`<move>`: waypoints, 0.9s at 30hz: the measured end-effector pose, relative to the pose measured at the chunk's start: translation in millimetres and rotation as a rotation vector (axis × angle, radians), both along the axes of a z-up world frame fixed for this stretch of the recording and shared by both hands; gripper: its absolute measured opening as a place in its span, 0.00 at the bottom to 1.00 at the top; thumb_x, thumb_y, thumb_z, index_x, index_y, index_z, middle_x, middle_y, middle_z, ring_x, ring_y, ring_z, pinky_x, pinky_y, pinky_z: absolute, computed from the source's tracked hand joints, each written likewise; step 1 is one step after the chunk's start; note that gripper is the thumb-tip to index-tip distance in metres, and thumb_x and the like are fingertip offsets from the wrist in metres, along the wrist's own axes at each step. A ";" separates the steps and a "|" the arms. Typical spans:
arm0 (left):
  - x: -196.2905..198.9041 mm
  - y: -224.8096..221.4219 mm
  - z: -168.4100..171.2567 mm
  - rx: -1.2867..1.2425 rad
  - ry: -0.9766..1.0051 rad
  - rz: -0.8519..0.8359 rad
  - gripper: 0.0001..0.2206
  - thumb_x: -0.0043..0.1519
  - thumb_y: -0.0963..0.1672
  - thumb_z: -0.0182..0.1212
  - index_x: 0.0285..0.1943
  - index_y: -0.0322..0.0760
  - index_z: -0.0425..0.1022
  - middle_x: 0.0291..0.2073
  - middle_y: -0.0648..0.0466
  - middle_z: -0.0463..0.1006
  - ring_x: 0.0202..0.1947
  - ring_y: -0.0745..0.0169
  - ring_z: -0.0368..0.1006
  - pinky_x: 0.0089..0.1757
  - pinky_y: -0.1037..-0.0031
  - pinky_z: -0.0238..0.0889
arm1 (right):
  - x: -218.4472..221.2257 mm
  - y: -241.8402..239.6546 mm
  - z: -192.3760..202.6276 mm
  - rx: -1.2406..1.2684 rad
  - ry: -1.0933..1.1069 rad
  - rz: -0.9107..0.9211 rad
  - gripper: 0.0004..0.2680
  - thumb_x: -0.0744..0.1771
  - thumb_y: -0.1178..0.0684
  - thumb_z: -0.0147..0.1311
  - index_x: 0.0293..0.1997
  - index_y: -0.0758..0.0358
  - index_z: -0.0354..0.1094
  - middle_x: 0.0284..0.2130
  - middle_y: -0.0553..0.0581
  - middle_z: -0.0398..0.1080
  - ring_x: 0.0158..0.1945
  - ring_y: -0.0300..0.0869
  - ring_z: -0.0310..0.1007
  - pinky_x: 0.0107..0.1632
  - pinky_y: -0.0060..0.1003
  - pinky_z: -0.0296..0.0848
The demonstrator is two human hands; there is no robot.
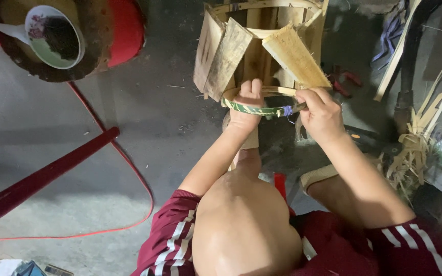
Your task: Assembling a wooden structure by fastening thin wood strips to a circular frame using a hammer and nails.
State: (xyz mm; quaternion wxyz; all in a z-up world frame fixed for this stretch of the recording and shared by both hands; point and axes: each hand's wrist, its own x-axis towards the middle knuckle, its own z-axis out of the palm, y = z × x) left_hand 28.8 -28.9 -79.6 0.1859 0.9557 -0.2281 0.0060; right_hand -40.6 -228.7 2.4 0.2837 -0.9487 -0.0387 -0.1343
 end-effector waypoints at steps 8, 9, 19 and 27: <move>3.1 8.4 10.0 0.058 0.060 -0.026 0.21 0.48 0.42 0.64 0.51 0.40 0.67 0.35 0.54 0.68 0.21 0.50 0.78 0.25 0.59 0.75 | 0.2 -0.3 1.8 -0.017 0.039 0.023 0.10 0.66 0.65 0.55 0.47 0.54 0.75 0.34 0.50 0.70 0.40 0.48 0.78 0.47 0.42 0.79; 1.6 9.7 4.9 0.058 0.057 -0.028 0.21 0.48 0.42 0.64 0.51 0.40 0.67 0.35 0.54 0.68 0.21 0.50 0.78 0.25 0.59 0.75 | -0.3 -1.1 2.2 -0.017 0.036 0.021 0.10 0.66 0.65 0.55 0.47 0.54 0.75 0.34 0.50 0.70 0.40 0.48 0.78 0.47 0.42 0.79; 2.1 14.0 2.2 0.037 0.002 -0.066 0.14 0.52 0.45 0.64 0.44 0.40 0.66 0.35 0.55 0.67 0.19 0.55 0.78 0.21 0.68 0.73 | 2.3 -2.3 2.2 -0.110 0.024 0.038 0.05 0.70 0.60 0.57 0.45 0.52 0.74 0.35 0.51 0.70 0.40 0.48 0.78 0.48 0.41 0.78; -3.2 4.9 -20.5 0.019 0.113 0.023 0.11 0.56 0.43 0.58 0.46 0.41 0.67 0.33 0.53 0.70 0.20 0.54 0.78 0.21 0.69 0.72 | 1.3 -3.0 0.7 -0.104 0.032 0.024 0.05 0.69 0.59 0.59 0.45 0.51 0.74 0.35 0.50 0.71 0.40 0.48 0.79 0.48 0.42 0.78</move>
